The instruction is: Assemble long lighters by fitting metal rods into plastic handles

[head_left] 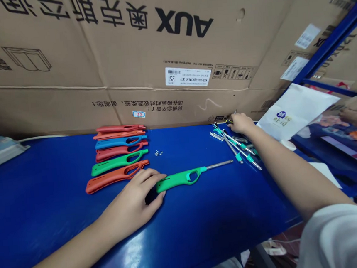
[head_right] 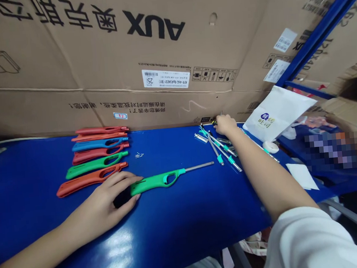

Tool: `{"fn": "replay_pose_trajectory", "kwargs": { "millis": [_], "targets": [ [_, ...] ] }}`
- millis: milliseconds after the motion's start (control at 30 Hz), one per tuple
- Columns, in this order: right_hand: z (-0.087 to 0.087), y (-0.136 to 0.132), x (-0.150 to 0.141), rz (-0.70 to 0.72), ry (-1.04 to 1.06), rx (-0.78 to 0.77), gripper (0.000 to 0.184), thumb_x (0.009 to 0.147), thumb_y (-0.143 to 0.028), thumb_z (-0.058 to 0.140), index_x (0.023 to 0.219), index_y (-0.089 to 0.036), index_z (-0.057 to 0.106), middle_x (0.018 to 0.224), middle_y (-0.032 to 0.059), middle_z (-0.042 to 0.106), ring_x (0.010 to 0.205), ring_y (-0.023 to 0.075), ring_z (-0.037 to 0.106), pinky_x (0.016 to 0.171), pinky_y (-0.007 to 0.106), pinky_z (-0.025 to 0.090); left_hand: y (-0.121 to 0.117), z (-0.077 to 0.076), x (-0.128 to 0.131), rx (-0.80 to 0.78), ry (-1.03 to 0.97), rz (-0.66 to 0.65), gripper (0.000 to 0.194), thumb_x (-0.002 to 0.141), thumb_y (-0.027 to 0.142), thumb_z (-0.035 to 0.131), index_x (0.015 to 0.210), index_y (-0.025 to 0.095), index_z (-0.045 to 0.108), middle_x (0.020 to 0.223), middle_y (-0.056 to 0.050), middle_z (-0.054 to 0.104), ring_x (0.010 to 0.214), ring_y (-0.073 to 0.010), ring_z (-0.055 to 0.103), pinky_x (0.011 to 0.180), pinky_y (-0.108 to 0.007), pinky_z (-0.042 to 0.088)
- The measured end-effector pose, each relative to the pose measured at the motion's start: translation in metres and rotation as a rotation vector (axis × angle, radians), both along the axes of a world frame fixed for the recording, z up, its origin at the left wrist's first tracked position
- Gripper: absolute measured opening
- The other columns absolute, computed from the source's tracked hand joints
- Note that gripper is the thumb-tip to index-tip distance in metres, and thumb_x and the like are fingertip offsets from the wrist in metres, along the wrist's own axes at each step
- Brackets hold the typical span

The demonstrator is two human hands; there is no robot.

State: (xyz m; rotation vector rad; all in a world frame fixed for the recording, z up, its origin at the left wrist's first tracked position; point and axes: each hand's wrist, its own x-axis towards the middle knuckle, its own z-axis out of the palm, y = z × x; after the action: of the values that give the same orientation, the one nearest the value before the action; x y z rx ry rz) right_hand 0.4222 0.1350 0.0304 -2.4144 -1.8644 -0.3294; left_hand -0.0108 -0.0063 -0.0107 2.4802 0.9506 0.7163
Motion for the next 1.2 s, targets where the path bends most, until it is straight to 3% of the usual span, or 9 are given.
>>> {"fn": "replay_pose_trajectory", "kwargs": {
  "millis": [133, 233, 333, 400, 467, 633, 667, 833, 1200],
  "targets": [
    [0.028, -0.005, -0.003, 0.035, 0.039, 0.185, 0.039, 0.094, -0.033, 0.067, 0.126, -0.012, 0.059, 0.121, 0.0202, 0.066, 0.107, 0.0319, 0.066, 0.087, 0.047, 0.056, 0.0, -0.001, 0.0, 0.009, 0.007, 0.005, 0.028, 0.099, 0.026, 0.054, 0.124, 0.021, 0.063, 0.117, -0.007, 0.062, 0.109, -0.0219, 0.062, 0.099, -0.038, 0.053],
    [0.061, -0.011, -0.008, 0.095, 0.057, 0.409, 0.034, 0.1, -0.03, 0.05, 0.131, -0.017, 0.047, 0.126, 0.022, 0.063, 0.111, 0.0333, 0.064, 0.088, 0.048, 0.053, 0.0, -0.001, 0.0, 0.014, 0.006, 0.009, 0.028, 0.099, 0.027, 0.054, 0.124, 0.021, 0.063, 0.117, -0.007, 0.062, 0.11, -0.0222, 0.061, 0.099, -0.038, 0.053],
    [0.087, -0.024, -0.024, 0.362, 0.259, 0.861, 0.026, 0.097, -0.031, 0.053, 0.12, -0.023, 0.043, 0.114, 0.0167, 0.065, 0.086, 0.0246, 0.066, 0.074, 0.041, 0.053, 0.0, -0.002, -0.001, 0.021, 0.007, 0.004, 0.029, 0.099, 0.027, 0.054, 0.126, 0.021, 0.062, 0.118, -0.007, 0.062, 0.11, -0.0221, 0.061, 0.1, -0.038, 0.053],
    [0.094, -0.036, -0.039, 0.53, 0.415, 0.94, 0.022, 0.1, -0.034, 0.048, 0.117, -0.025, 0.038, 0.108, 0.0134, 0.065, 0.08, 0.0196, 0.066, 0.067, 0.034, 0.051, 0.0, -0.002, -0.001, 0.022, 0.008, 0.0, 0.03, 0.099, 0.027, 0.054, 0.127, 0.021, 0.061, 0.118, -0.007, 0.062, 0.109, -0.0222, 0.061, 0.099, -0.038, 0.053],
    [0.09, -0.051, -0.055, 0.598, 0.508, 0.875, 0.025, 0.098, -0.037, 0.052, 0.115, -0.025, 0.038, 0.104, 0.011, 0.065, 0.075, 0.0171, 0.066, 0.064, 0.032, 0.049, -0.001, -0.002, -0.001, 0.02, 0.009, -0.001, 0.029, 0.099, 0.027, 0.054, 0.126, 0.021, 0.062, 0.118, -0.007, 0.062, 0.109, -0.0223, 0.061, 0.099, -0.038, 0.053],
    [0.051, -0.082, -0.072, 0.318, 0.412, 0.41, 0.018, 0.085, -0.037, 0.064, 0.095, -0.024, 0.057, 0.082, 0.0049, 0.068, 0.068, 0.021, 0.063, 0.065, 0.034, 0.048, -0.001, -0.003, -0.002, 0.022, 0.005, -0.016, 0.03, 0.099, 0.027, 0.054, 0.128, 0.021, 0.061, 0.119, -0.008, 0.062, 0.11, -0.0227, 0.06, 0.101, -0.039, 0.053],
    [0.043, -0.086, -0.071, 0.29, 0.4, 0.387, 0.016, 0.084, -0.038, 0.064, 0.09, -0.024, 0.057, 0.077, 0.0049, 0.067, 0.067, 0.0222, 0.062, 0.064, 0.034, 0.047, -0.001, -0.003, -0.001, 0.021, 0.005, -0.018, 0.03, 0.099, 0.027, 0.054, 0.128, 0.02, 0.061, 0.119, -0.008, 0.062, 0.111, -0.0226, 0.06, 0.101, -0.04, 0.053],
    [0.024, -0.091, -0.051, 0.174, 0.356, 0.42, 0.018, 0.082, -0.04, 0.06, 0.084, -0.025, 0.049, 0.062, 0.0029, 0.058, 0.059, 0.0246, 0.057, 0.062, 0.035, 0.042, 0.0, -0.003, -0.001, 0.008, 0.014, -0.018, 0.029, 0.1, 0.028, 0.053, 0.126, 0.02, 0.061, 0.119, -0.008, 0.062, 0.109, -0.0226, 0.06, 0.099, -0.04, 0.053],
    [0.024, -0.09, -0.028, 0.176, 0.385, 0.459, 0.018, 0.085, -0.038, 0.059, 0.096, -0.024, 0.056, 0.082, 0.0071, 0.068, 0.07, 0.0251, 0.059, 0.073, 0.038, 0.048, 0.0, -0.002, 0.0, 0.003, 0.037, -0.014, 0.03, 0.1, 0.03, 0.052, 0.127, 0.021, 0.061, 0.12, -0.009, 0.062, 0.11, -0.0242, 0.061, 0.1, -0.042, 0.053]
  ]
}}
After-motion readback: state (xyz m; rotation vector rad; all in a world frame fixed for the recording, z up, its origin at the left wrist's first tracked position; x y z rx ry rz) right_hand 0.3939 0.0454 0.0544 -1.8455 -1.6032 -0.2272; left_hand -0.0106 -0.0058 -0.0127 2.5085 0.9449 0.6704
